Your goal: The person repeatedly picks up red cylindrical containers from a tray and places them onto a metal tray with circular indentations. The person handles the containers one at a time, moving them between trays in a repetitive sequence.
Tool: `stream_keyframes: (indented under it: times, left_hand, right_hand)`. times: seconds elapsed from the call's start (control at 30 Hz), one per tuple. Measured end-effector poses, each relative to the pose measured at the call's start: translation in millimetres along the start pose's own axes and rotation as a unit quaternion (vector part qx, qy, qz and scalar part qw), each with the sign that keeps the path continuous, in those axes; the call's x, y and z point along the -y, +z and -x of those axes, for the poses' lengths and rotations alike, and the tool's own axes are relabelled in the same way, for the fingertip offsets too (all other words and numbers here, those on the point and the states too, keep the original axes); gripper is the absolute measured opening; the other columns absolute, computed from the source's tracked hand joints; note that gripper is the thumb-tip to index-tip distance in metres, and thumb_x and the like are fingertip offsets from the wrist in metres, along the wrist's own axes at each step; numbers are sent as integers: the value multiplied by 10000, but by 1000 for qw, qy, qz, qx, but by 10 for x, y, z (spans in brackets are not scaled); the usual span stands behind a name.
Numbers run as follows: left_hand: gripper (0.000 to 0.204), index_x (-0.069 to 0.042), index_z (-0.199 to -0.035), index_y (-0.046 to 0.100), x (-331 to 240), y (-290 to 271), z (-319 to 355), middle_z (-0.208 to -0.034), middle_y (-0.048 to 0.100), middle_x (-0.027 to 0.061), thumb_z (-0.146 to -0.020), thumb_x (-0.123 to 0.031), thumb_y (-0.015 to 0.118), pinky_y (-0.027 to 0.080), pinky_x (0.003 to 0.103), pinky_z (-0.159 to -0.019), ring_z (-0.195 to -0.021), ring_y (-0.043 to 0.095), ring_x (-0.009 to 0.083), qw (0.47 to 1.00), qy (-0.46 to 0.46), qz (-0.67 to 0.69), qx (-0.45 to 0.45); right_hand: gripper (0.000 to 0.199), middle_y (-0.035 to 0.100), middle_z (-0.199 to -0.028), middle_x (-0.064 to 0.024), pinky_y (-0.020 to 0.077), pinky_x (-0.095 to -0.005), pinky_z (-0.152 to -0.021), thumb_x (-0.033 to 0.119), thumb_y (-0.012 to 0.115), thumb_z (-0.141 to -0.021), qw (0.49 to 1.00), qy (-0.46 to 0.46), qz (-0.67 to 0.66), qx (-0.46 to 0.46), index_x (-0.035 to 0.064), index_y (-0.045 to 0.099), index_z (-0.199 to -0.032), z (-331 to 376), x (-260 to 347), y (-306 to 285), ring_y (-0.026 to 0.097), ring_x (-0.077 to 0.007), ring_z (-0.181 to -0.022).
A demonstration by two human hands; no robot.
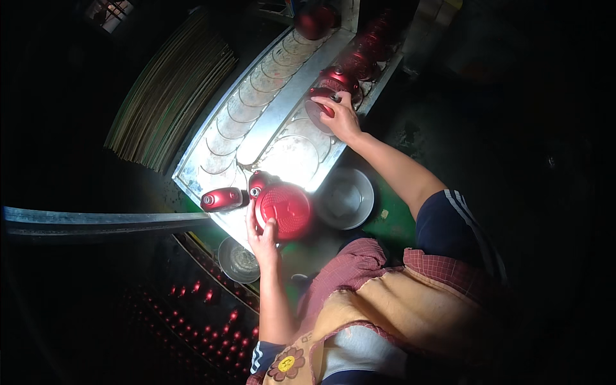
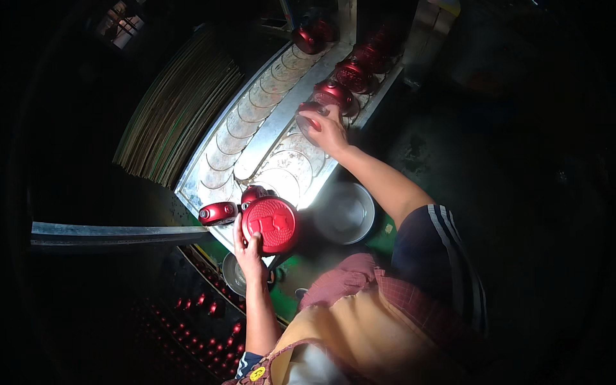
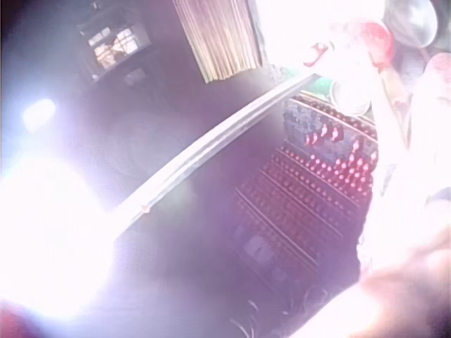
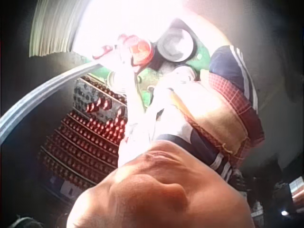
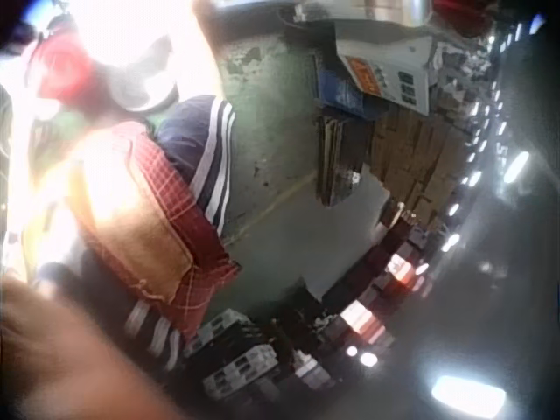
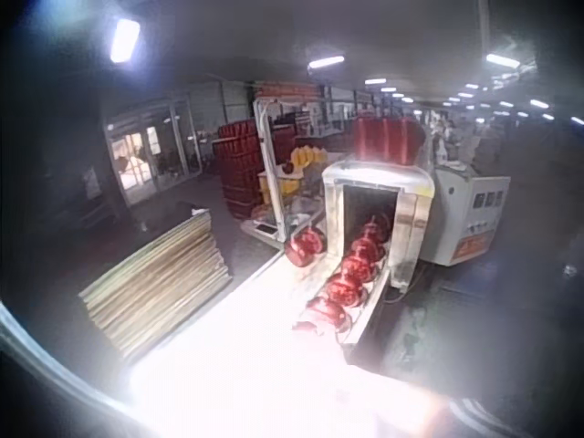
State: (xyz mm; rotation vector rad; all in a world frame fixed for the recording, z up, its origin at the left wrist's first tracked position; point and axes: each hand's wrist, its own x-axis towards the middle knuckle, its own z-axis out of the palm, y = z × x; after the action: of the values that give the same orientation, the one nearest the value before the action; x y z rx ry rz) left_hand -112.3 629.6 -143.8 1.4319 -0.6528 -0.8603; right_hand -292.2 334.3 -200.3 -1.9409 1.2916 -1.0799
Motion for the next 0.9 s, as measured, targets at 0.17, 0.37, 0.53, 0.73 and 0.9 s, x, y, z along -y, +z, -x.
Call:
stream_keyframes:
  times: [0.17, 0.37, 0.53, 0.73, 0.9]
  left_hand:
    - [615, -222, -1405, 517, 435, 1536, -1222, -1506, 311, 270, -823, -156, 704, 408, 424, -1053, -1317, 443, 408, 927, 156, -335, -63]
    - [638, -331, -1361, 544, 753, 2194, -1626, -1549, 237, 250, -789, -182, 785, 445, 488, -1017, -1243, 459, 483, 870, 81, -482, -58]
    - [634, -330, -1387, 530, 619, 2257, -1558, -1580, 170, 258, -816, -173, 758, 423, 470, -1057, -1283, 441, 477, 879, 54, -474, -18]
    - [573, -203, -1409, 526, 211, 1807, -1190, -1485, 406, 221, -859, -158, 680, 423, 414, -1042, -1314, 469, 332, 935, 167, -312, 0]
    - [422, -30, -1337, 555, 112, 1128, -237, -1261, 601, 74, -922, 10, 616, 538, 259, -792, -1011, 637, 139, 984, 5, -180, -14]
  right_hand:
    - [492, 423, -1330, -195, 463, -423, -979, 122, 692, -811, 998, 28, 60, 15, 363, 649, -1237, -487, -653, 181, 506, -397, -1169]
    - [512, 404, -1359, -175, 450, -470, -986, 114, 650, -842, 988, 22, 140, 68, 396, 605, -1267, -672, -797, 226, 471, -421, -1200]
    - [557, 391, -1377, -179, 429, -456, -1022, 141, 640, -837, 990, 36, 83, 112, 405, 545, -1319, -743, -896, 47, 478, -426, -1202]
    - [682, 317, -1470, -225, 427, -451, -1043, 108, 678, -788, 976, 81, 130, 157, 417, 496, -1368, -793, -924, -106, 471, -432, -1258]
    - [646, 342, -1442, -245, 371, -431, -1090, 54, 701, -775, 986, -67, 154, 0, 280, 533, -1356, -655, -574, -237, 414, -415, -1305]
